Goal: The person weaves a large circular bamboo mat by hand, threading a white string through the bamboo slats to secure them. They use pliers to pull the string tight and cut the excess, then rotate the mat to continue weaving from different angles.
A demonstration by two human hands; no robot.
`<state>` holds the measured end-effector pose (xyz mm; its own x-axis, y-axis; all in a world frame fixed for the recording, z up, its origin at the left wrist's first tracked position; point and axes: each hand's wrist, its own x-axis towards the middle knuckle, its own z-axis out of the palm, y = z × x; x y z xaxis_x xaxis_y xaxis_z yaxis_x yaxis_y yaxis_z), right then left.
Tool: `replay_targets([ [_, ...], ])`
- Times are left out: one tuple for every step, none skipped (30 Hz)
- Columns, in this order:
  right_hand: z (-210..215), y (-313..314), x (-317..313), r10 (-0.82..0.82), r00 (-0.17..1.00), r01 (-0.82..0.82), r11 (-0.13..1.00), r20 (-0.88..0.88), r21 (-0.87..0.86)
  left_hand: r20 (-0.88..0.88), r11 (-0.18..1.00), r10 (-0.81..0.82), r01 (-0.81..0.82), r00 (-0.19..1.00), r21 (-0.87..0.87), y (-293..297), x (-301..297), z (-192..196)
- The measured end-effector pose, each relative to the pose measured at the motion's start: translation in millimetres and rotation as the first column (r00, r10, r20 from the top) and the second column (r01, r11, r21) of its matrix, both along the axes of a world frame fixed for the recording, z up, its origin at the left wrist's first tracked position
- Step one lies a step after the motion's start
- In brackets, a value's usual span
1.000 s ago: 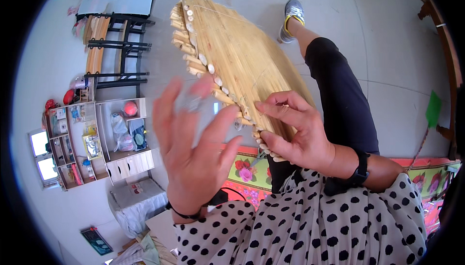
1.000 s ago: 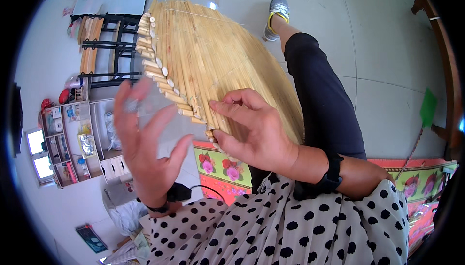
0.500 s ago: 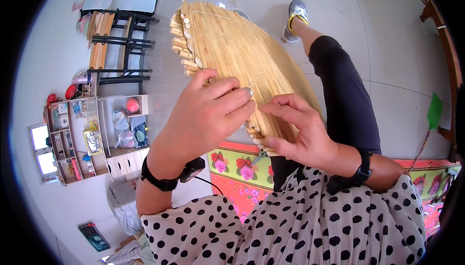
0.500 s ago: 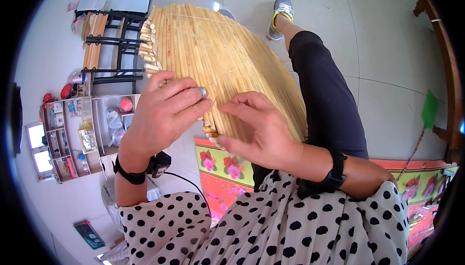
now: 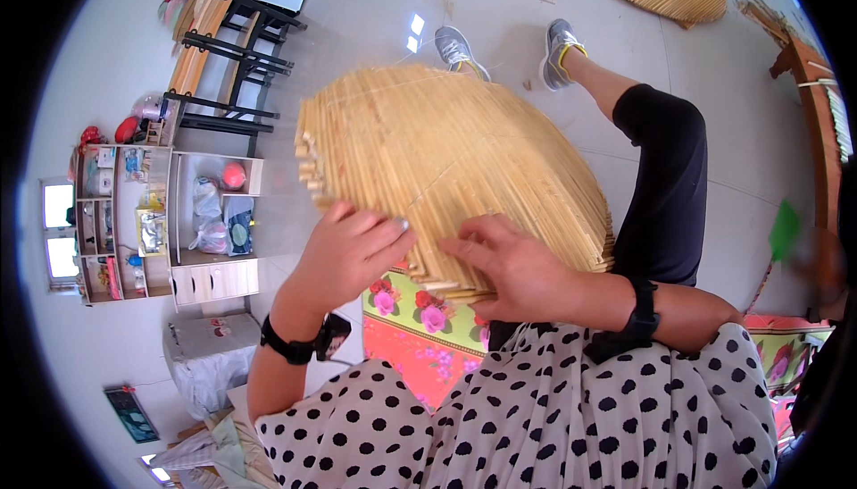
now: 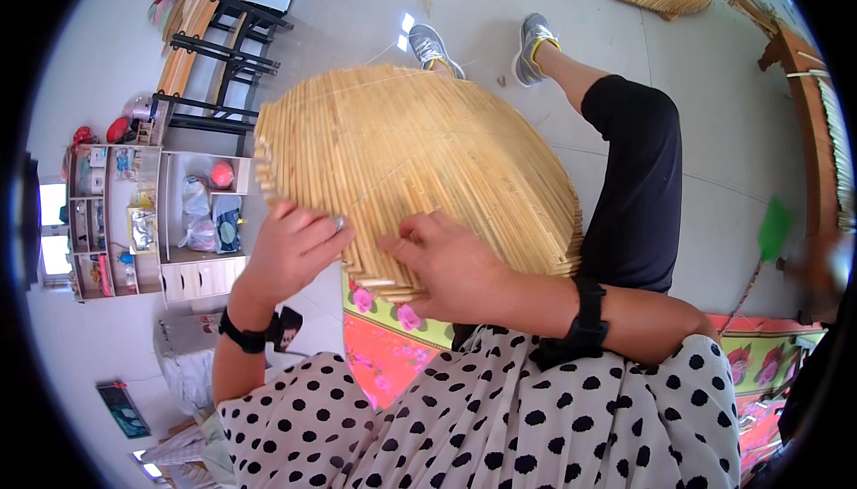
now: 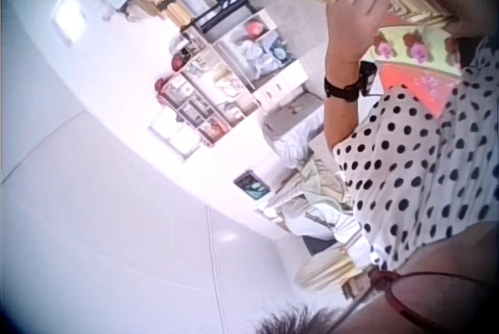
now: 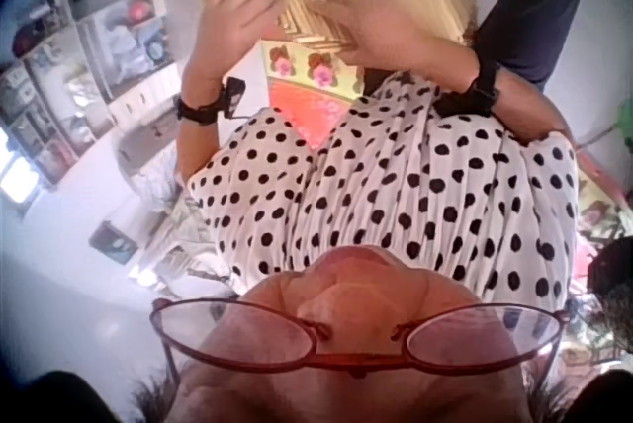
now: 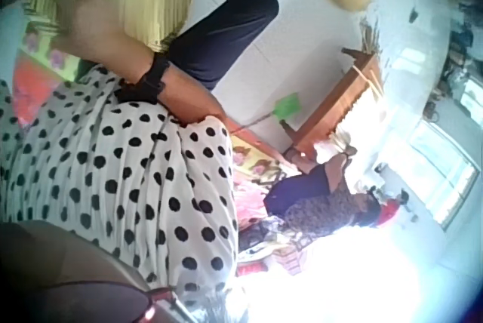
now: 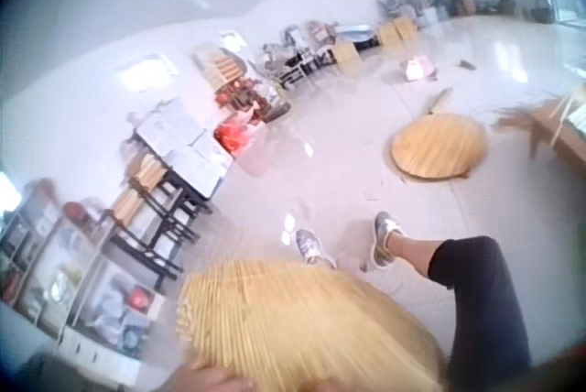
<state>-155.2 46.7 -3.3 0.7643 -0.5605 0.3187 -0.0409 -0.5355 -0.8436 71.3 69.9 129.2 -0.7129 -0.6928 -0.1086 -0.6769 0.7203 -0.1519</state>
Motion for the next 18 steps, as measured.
replay_targets([
  [4,4,4,0.034,0.999,-0.034,0.999,-0.013,-0.038,-0.027,0.999,0.033,-0.034,0.999,-0.025,17,7,-4],
  [8,5,4,0.066,0.997,-0.069,0.995,-0.047,-0.077,-0.080,0.995,0.060,-0.066,0.995,-0.075,30,13,-11],
  [12,7,6,0.104,0.991,-0.112,0.987,-0.080,-0.113,-0.131,0.987,0.090,-0.106,0.987,-0.121,45,20,-20],
  [16,7,8,0.139,0.984,-0.155,0.977,-0.116,-0.147,-0.185,0.976,0.116,-0.147,0.976,-0.163,59,24,-31],
  [22,7,9,0.189,0.964,-0.223,0.957,-0.185,-0.185,-0.241,0.965,0.161,-0.204,0.957,-0.166,75,24,-42],
  [32,8,12,0.249,0.941,-0.298,0.930,-0.229,-0.215,-0.269,0.950,0.219,-0.268,0.938,-0.162,95,23,-43],
  [42,7,14,0.303,0.913,-0.370,0.897,-0.273,-0.241,-0.297,0.931,0.273,-0.329,0.915,-0.156,110,21,-43],
  [37,3,12,0.303,0.860,-0.427,0.868,-0.411,-0.254,-0.433,0.931,0.242,-0.333,0.868,-0.148,108,23,-84],
  [41,2,9,0.310,0.840,-0.452,0.853,-0.446,-0.259,-0.492,0.918,0.257,-0.370,0.832,-0.146,114,17,-95],
  [47,-1,4,0.314,0.819,-0.475,0.840,-0.481,-0.261,-0.549,0.904,0.268,-0.403,0.792,-0.140,116,8,-104],
  [50,-2,0,0.325,0.793,-0.505,0.824,-0.515,-0.257,-0.584,0.890,0.269,-0.429,0.766,-0.153,118,-2,-112],
  [54,-6,-6,0.293,0.768,-0.509,0.819,-0.569,-0.264,-0.620,0.876,0.267,-0.454,0.738,-0.163,115,-13,-120],
  [58,-10,-14,0.263,0.738,-0.515,0.815,-0.622,-0.266,-0.655,0.862,0.267,-0.480,0.707,-0.166,113,-23,-127],
  [63,-15,-23,0.229,0.703,-0.520,0.811,-0.673,-0.268,-0.687,0.847,0.264,-0.504,0.677,-0.171,107,-34,-132],
  [68,-19,-35,0.109,0.806,-0.408,0.815,-0.581,-0.412,-0.711,0.830,0.269,-0.530,0.650,-0.171,98,-47,-132],
  [72,-22,-47,-0.001,0.884,-0.281,0.797,-0.467,-0.534,-0.733,0.812,0.279,-0.560,0.620,-0.164,90,-58,-135],
  [75,-22,-56,-0.095,0.941,-0.141,0.763,-0.326,-0.631,-0.767,0.789,0.281,-0.594,0.577,-0.157,85,-68,-137],
  [78,-20,-59,-0.219,0.954,0.022,0.734,-0.206,-0.679,-0.800,0.763,0.281,-0.629,0.530,-0.148,79,-73,-141],
])
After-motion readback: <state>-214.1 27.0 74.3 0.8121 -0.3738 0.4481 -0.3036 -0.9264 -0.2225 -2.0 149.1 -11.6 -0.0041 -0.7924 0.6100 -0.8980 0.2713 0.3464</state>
